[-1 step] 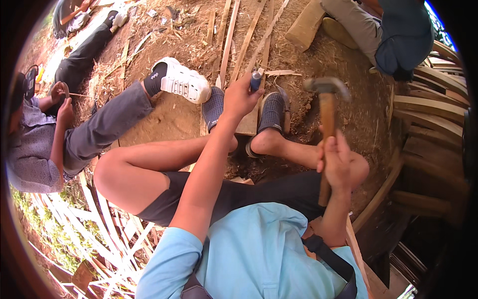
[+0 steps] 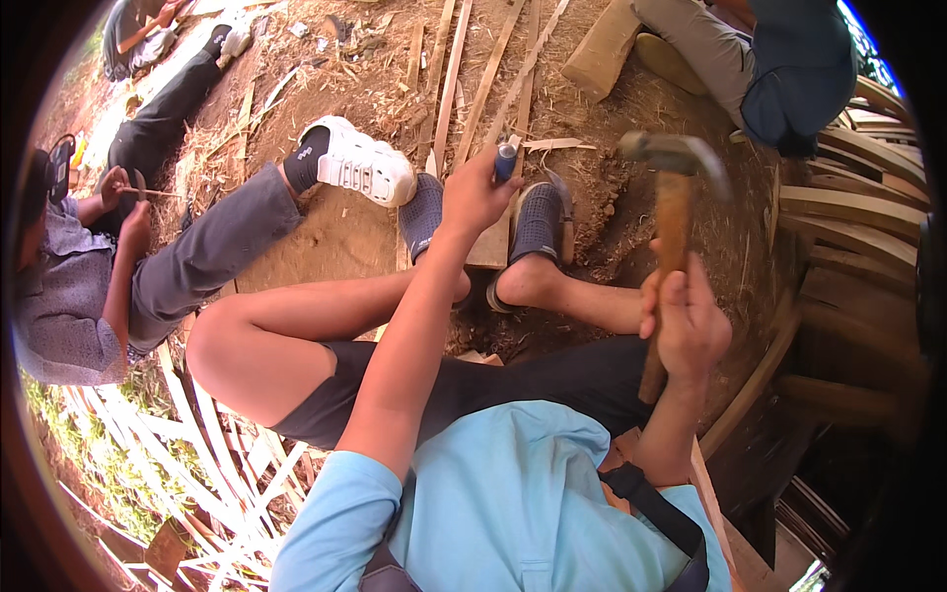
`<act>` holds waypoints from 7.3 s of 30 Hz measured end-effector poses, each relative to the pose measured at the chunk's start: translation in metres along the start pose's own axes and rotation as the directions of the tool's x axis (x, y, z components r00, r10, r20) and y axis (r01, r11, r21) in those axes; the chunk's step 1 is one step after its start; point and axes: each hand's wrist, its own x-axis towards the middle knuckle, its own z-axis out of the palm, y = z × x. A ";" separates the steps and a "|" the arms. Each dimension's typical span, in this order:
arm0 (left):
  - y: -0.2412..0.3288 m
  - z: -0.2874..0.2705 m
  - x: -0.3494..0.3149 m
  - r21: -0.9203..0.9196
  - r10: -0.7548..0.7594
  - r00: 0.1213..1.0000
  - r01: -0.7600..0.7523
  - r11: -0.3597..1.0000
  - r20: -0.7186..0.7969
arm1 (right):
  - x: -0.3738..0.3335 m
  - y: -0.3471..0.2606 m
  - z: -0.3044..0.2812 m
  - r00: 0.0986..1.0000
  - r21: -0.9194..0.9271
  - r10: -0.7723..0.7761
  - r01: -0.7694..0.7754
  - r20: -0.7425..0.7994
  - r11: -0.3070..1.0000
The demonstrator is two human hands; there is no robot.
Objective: The person sits on the ground and uses a hammer to repeatedly strike the back of a chisel held against a wooden block. The person adjusts the chisel's position several times during the process.
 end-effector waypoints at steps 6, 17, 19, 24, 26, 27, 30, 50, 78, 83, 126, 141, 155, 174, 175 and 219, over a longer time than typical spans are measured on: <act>0.002 0.007 0.001 0.113 0.035 0.999 -0.036 0.993 0.012 | 0.027 -0.026 0.042 0.883 -0.152 -0.435 0.412 -0.176 0.898; 0.007 0.000 -0.002 0.108 0.021 1.000 -0.022 0.994 0.007 | 0.032 -0.043 0.040 0.941 -0.290 -0.339 0.328 0.012 0.899; 0.012 0.001 -0.003 0.082 0.022 1.000 -0.022 0.996 0.006 | 0.038 -0.026 0.042 0.902 -0.348 -0.431 0.414 0.029 0.841; 0.004 0.001 -0.002 0.053 0.020 1.000 -0.021 0.998 0.007 | 0.045 0.036 0.031 0.984 -0.540 0.040 0.062 0.176 0.839; -0.005 0.005 0.001 0.065 0.037 0.999 -0.034 0.997 -0.038 | 0.037 0.036 0.025 0.956 -0.268 0.260 -0.218 0.136 0.938; -0.003 0.001 0.000 0.025 -0.060 0.997 0.062 0.998 -0.048 | 0.029 0.032 0.023 0.918 -0.120 0.376 -0.362 0.129 0.924; -0.031 -0.012 0.007 -0.061 -0.302 0.949 0.298 0.953 -0.092 | 0.004 0.075 0.031 0.944 -0.410 0.317 -0.254 0.091 0.876; -0.064 -0.003 0.001 -0.431 -0.428 0.899 0.353 0.830 -0.088 | -0.025 0.113 0.086 0.705 -0.836 0.648 -0.145 0.289 0.530; -0.002 -0.010 0.005 0.009 -0.094 0.995 0.094 0.996 0.031 | -0.023 0.080 0.033 0.778 -0.392 0.616 -0.532 0.124 0.750; 0.004 -0.002 0.003 0.067 -0.045 0.999 0.045 0.997 -0.001 | -0.011 0.023 0.012 1.000 -0.538 -0.021 0.024 0.012 0.842; -0.055 -0.006 0.003 -0.403 -0.479 0.871 0.401 0.823 -0.112 | -0.014 0.071 0.058 0.994 -0.498 -0.074 0.107 0.085 0.860; -0.064 -0.012 -0.016 -0.663 -0.503 0.862 0.341 0.667 -0.063 | -0.011 0.119 0.078 0.826 -0.775 0.527 -0.196 0.199 0.600; -0.036 -0.060 -0.003 -0.733 -0.354 0.934 0.210 0.647 -0.045 | -0.008 0.136 0.070 0.829 -0.720 0.504 -0.194 0.243 0.666; -0.013 -0.028 -0.007 -0.176 -0.241 0.915 0.192 0.965 -0.325 | -0.009 0.133 0.070 0.839 -0.706 0.483 -0.185 0.249 0.684; -0.014 -0.027 -0.008 -0.180 -0.239 0.913 0.188 0.966 -0.331 | -0.009 0.132 0.070 0.836 -0.709 0.490 -0.188 0.248 0.679; -0.001 -0.019 0.003 0.017 -0.116 0.970 0.122 0.992 -0.213 | -0.012 0.135 0.069 0.852 -0.688 0.466 -0.191 0.238 0.700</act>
